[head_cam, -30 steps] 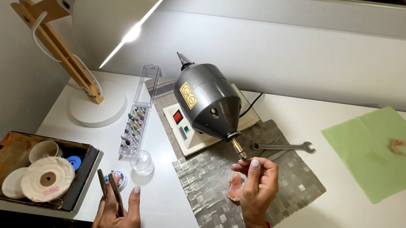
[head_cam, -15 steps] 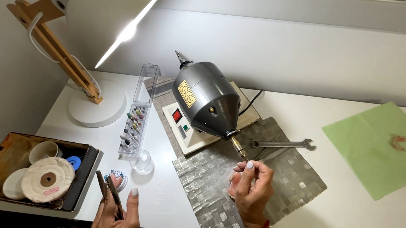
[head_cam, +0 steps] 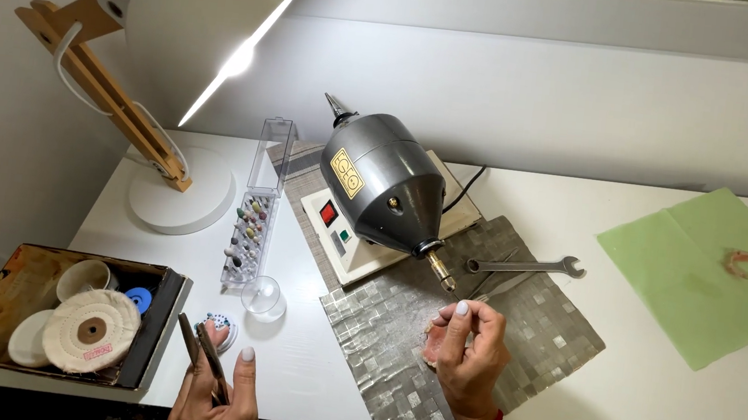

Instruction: Polishing and refining a dental prosthesis using a bench-mounted motor and hand tools.

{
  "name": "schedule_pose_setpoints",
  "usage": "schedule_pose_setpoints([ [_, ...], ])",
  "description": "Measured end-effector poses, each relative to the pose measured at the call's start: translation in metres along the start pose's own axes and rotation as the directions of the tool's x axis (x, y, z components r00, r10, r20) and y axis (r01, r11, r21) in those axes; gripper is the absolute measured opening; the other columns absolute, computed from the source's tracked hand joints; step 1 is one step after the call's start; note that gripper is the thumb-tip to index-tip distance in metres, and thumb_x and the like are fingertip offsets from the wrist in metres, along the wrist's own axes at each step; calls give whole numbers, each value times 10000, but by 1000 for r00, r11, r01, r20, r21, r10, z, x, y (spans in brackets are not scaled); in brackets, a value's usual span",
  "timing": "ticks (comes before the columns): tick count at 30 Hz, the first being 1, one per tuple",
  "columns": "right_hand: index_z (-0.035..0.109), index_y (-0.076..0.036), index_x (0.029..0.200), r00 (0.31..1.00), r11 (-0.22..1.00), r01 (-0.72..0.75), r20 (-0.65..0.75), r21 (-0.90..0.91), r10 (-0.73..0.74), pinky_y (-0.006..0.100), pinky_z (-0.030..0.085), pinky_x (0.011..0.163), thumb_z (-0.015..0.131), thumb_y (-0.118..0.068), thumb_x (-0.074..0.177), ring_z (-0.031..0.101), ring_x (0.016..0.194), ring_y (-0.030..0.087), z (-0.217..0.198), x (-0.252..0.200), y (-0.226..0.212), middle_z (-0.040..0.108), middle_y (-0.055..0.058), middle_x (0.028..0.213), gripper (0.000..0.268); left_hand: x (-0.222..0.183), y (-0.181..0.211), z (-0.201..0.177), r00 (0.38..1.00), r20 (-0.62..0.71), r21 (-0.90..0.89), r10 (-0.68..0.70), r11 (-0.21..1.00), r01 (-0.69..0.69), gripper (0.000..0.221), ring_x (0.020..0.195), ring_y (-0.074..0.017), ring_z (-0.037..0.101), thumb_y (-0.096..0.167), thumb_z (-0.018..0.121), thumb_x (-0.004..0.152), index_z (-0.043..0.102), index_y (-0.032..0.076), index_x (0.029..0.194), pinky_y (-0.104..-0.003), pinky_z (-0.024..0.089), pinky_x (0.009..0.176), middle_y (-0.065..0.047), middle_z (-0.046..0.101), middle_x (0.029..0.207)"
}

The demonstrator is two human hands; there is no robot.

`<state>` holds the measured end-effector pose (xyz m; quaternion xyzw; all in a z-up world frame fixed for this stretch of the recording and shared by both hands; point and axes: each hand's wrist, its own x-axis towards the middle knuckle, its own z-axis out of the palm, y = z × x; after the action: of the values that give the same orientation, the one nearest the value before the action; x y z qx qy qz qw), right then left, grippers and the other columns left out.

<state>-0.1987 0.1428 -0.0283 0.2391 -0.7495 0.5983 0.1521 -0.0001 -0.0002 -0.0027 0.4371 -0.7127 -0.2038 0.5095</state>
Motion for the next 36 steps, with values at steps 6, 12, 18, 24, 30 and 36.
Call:
schedule_pose_setpoints([
  [6, 533, -19, 1042, 1000, 1000, -15, 3, 18, 15, 265, 587, 633, 490, -143, 1059, 708, 658, 159, 2, 1, -3, 688, 84, 823, 132, 1, 0, -2, 999, 21, 40, -23, 999, 22, 448, 475, -65, 444, 126, 761, 916, 698, 54, 1354, -207, 385, 470, -66, 771, 1153],
  [12, 530, -12, 1039, 1000, 1000, -14, -2, -9, 14, 271, 583, 624, 476, -152, 1068, 705, 653, 167, 3, 0, -2, 682, 90, 816, 153, 1, -3, -5, 999, 20, 60, -30, 998, 29, 434, 471, -72, 442, 129, 756, 920, 705, 58, 1345, -207, 391, 468, -37, 772, 1148],
  [18, 529, -12, 1033, 1000, 1000, 6, -9, -4, -6, 262, 581, 600, 482, -137, 1066, 703, 640, 168, 3, 1, -2, 684, 95, 814, 138, 2, -2, -7, 998, 35, 80, -45, 996, 42, 446, 447, -81, 364, 143, 746, 928, 702, 64, 1365, -214, 364, 465, -21, 775, 1109],
  [24, 555, -11, 1045, 998, 994, 67, 14, -90, -66, 253, 603, 567, 510, -121, 1052, 731, 639, 144, -2, 1, 1, 711, 80, 804, 119, -1, -4, -5, 998, 42, 77, -51, 996, 48, 450, 458, -98, 457, 151, 751, 925, 697, 73, 1365, -225, 418, 470, -32, 777, 1109],
  [30, 575, -30, 1022, 997, 990, 46, 71, -133, -36, 256, 585, 460, 514, -138, 1036, 750, 593, 154, -5, 9, -9, 731, 65, 773, 125, -5, -4, -4, 998, 51, -30, 26, 999, -24, 330, 1225, -232, 695, 205, 625, 1023, 701, -1, 1269, -319, 562, 947, -90, 750, 1218],
  [36, 627, -40, 978, 996, 999, -18, 92, -41, 22, 230, 584, 504, 528, -168, 1033, 747, 623, 141, -15, 16, -11, 733, 61, 784, 172, -14, -29, 6, 966, 223, -553, -129, 800, 234, 341, 1467, -335, 571, 443, 400, 1089, 486, 123, 1173, -241, 518, 693, -145, 592, 515],
])
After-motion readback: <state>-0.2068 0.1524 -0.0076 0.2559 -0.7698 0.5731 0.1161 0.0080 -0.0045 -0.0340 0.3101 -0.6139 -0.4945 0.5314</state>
